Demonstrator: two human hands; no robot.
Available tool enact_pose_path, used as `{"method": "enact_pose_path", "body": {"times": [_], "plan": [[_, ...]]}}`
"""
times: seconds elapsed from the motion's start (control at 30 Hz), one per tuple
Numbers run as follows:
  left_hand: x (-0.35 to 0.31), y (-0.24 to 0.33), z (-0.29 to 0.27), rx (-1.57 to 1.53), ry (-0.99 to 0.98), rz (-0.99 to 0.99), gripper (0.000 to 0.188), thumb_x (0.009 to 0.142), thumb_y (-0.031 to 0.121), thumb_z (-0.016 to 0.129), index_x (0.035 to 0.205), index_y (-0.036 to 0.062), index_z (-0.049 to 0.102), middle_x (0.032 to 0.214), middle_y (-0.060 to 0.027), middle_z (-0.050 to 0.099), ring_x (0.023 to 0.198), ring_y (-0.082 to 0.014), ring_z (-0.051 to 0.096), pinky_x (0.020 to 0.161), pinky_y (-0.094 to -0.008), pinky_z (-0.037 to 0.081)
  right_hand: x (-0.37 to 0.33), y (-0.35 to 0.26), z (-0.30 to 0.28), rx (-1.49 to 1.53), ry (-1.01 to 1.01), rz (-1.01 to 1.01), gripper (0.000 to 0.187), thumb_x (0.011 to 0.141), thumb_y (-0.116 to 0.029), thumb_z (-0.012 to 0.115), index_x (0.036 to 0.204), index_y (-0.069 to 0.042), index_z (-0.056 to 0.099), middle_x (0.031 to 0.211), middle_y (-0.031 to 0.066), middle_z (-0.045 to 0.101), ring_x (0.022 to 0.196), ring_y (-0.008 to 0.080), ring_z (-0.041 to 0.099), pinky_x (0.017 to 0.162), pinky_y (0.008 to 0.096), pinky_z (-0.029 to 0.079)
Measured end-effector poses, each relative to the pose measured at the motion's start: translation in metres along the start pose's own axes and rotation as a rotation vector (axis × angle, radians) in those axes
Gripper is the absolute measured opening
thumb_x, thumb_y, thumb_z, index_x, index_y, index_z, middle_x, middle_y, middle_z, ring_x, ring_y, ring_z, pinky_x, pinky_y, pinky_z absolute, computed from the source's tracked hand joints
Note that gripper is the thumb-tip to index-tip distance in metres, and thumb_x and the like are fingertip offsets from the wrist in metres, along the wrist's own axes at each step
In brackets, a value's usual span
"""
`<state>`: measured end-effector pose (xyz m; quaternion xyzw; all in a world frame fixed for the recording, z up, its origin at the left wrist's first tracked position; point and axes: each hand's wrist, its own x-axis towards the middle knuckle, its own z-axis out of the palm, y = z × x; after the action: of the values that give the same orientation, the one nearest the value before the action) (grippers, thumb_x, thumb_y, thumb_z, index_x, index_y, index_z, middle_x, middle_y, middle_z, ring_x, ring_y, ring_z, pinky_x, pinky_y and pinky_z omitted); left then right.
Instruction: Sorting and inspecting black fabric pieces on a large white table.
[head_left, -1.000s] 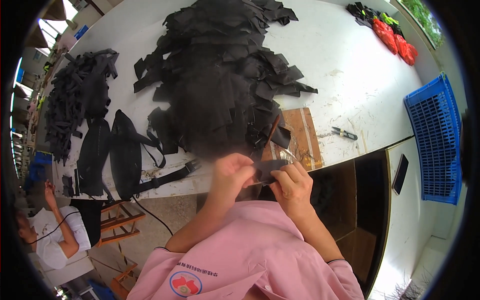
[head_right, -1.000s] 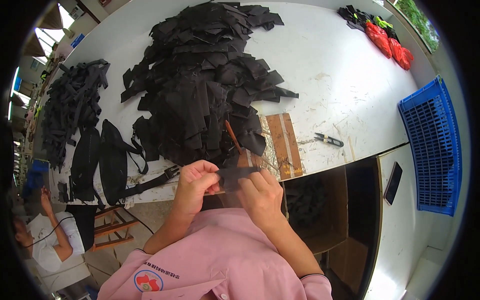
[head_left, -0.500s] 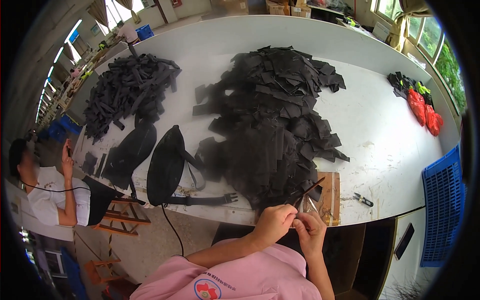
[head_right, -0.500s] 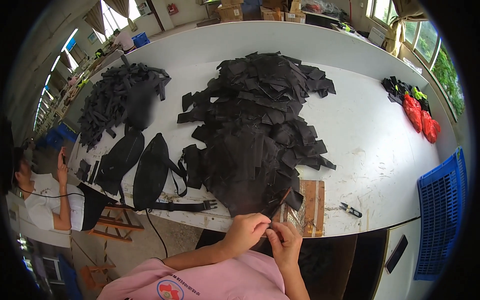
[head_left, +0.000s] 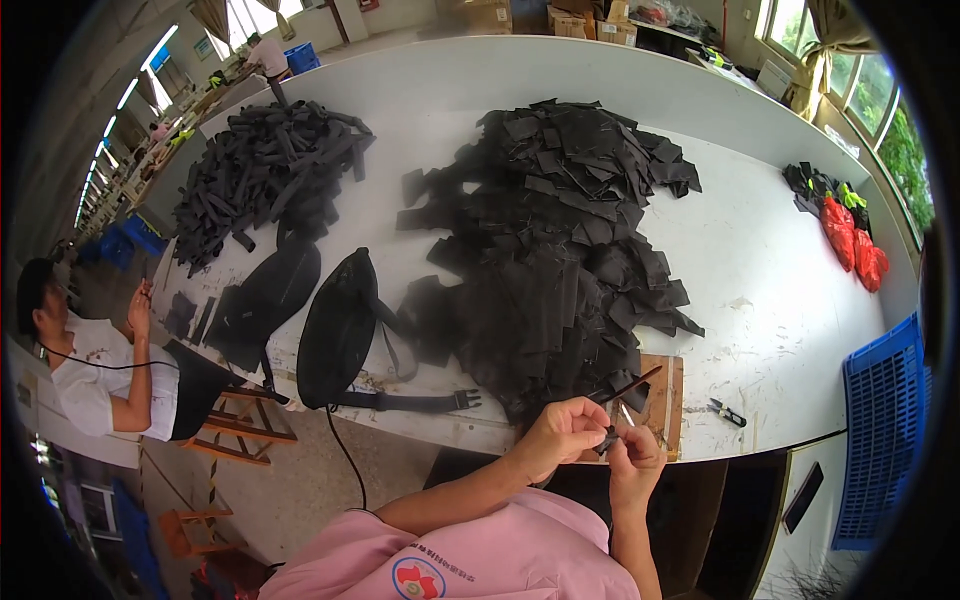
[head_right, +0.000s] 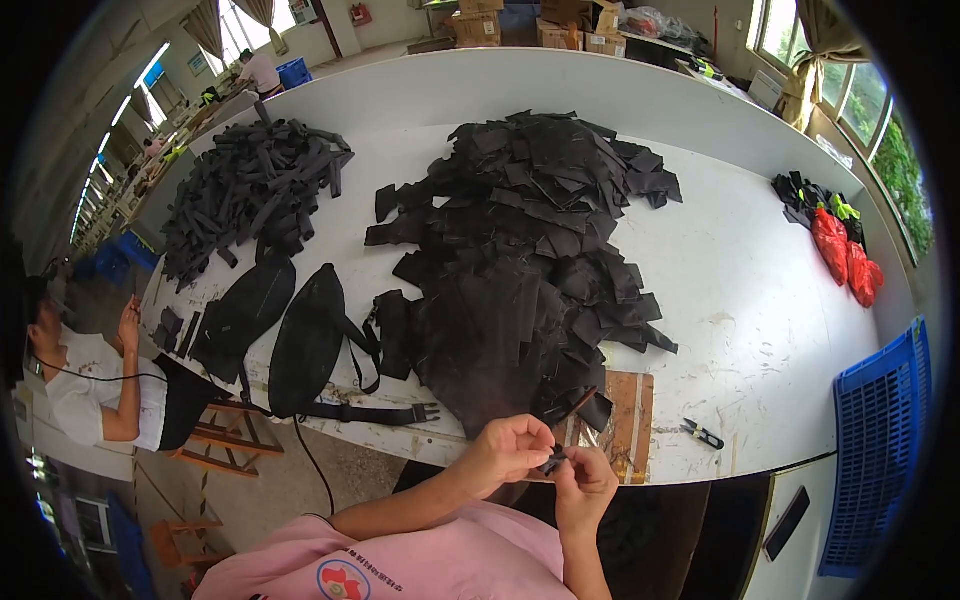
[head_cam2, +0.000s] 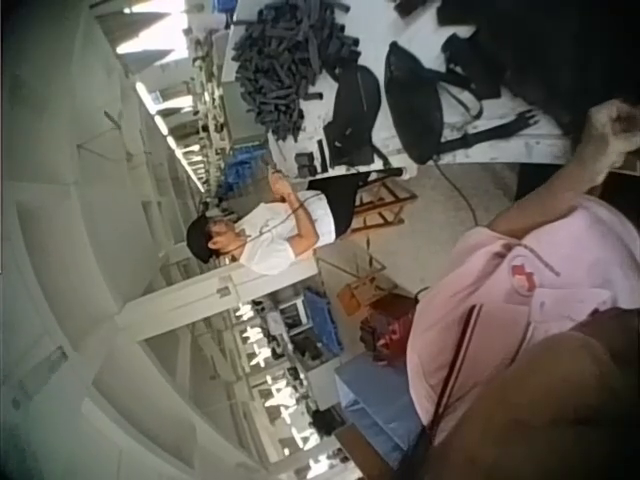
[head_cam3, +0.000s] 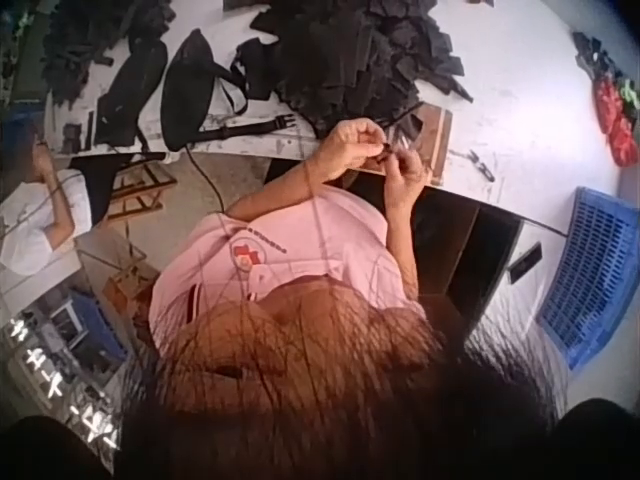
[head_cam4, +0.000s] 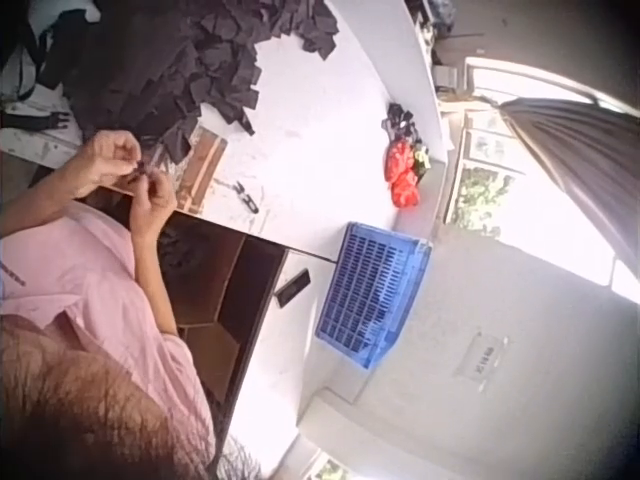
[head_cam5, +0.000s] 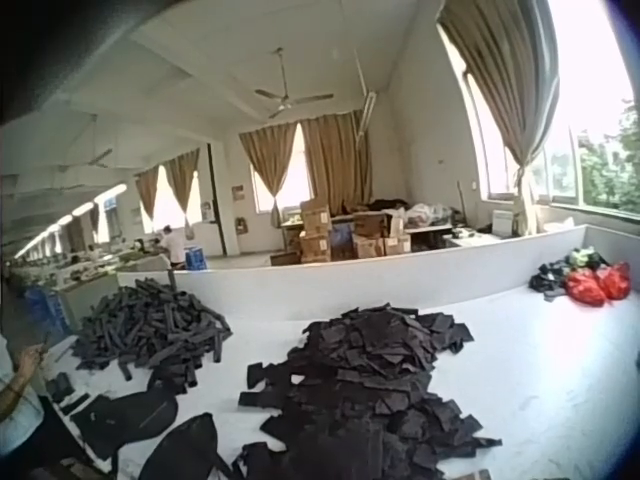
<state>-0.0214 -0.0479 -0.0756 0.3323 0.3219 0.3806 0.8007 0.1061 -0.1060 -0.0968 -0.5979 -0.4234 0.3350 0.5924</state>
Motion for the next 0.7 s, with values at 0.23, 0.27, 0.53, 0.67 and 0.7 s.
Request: {"method": "enact_pose_path", "body": {"times": [0.23,0.27,0.53,0.67,0.7], "plan": [[0.004,-0.008,-0.001,0.481,0.084,0.176,0.013,0.072,-0.007,0.051,0.084,-0.0021,0.054,0.077,-0.0064,0.059,0.067,-0.0088,0.056,0.054,-0.0201,0.045,0.003,-0.023,-0.006,0.943,-0.149,0.750,0.004,0.076,-0.001,0.061,0.079,-0.001,0.059,0.064,0.0019,0.053,0.051,0.0079,0.042,0.045,0.0179,0.032],[0.001,-0.008,0.004,0.480,0.072,0.174,0.013,0.072,-0.007,0.051,0.084,-0.0021,0.054,0.077,-0.0064,0.059,0.067,-0.0088,0.056,0.054,-0.0201,0.045,0.002,-0.023,-0.005,1.047,-0.190,0.798,0.004,0.076,-0.003,0.061,0.079,-0.001,0.059,0.066,0.0015,0.053,0.053,0.0076,0.041,0.045,0.0181,0.031],[-0.003,-0.007,0.003,0.059,0.058,0.065,0.013,0.075,-0.003,0.054,0.088,0.0001,0.053,0.075,-0.0046,0.059,0.054,-0.0074,0.052,0.049,-0.0193,0.041,0.009,-0.017,-0.002,0.775,-0.114,0.689,0.013,0.081,-0.014,0.060,0.074,-0.005,0.053,0.061,-0.0012,0.047,0.058,0.0094,0.046,0.052,0.0221,0.039],[-0.012,-0.001,0.002,-0.473,-0.287,-0.232,0.025,0.076,-0.001,0.056,0.100,0.0018,0.050,0.080,-0.0043,0.058,0.045,-0.0022,0.042,0.041,-0.0157,0.031,0.006,-0.024,-0.006,0.871,-0.225,0.613,0.013,0.080,-0.014,0.061,0.074,-0.006,0.053,0.071,-0.0003,0.050,0.063,0.0095,0.048,0.055,0.0229,0.040],[-0.013,0.003,0.003,-0.592,-0.446,-0.292,0.032,0.076,-0.001,0.056,0.107,0.0019,0.048,0.081,-0.0050,0.058,0.047,-0.0022,0.042,0.041,-0.0157,0.030,0.005,-0.028,-0.003,0.888,-0.246,0.483,0.014,0.080,-0.015,0.062,0.074,-0.006,0.054,0.078,0.0003,0.050,0.066,0.0091,0.048,0.058,0.0223,0.040]]}}
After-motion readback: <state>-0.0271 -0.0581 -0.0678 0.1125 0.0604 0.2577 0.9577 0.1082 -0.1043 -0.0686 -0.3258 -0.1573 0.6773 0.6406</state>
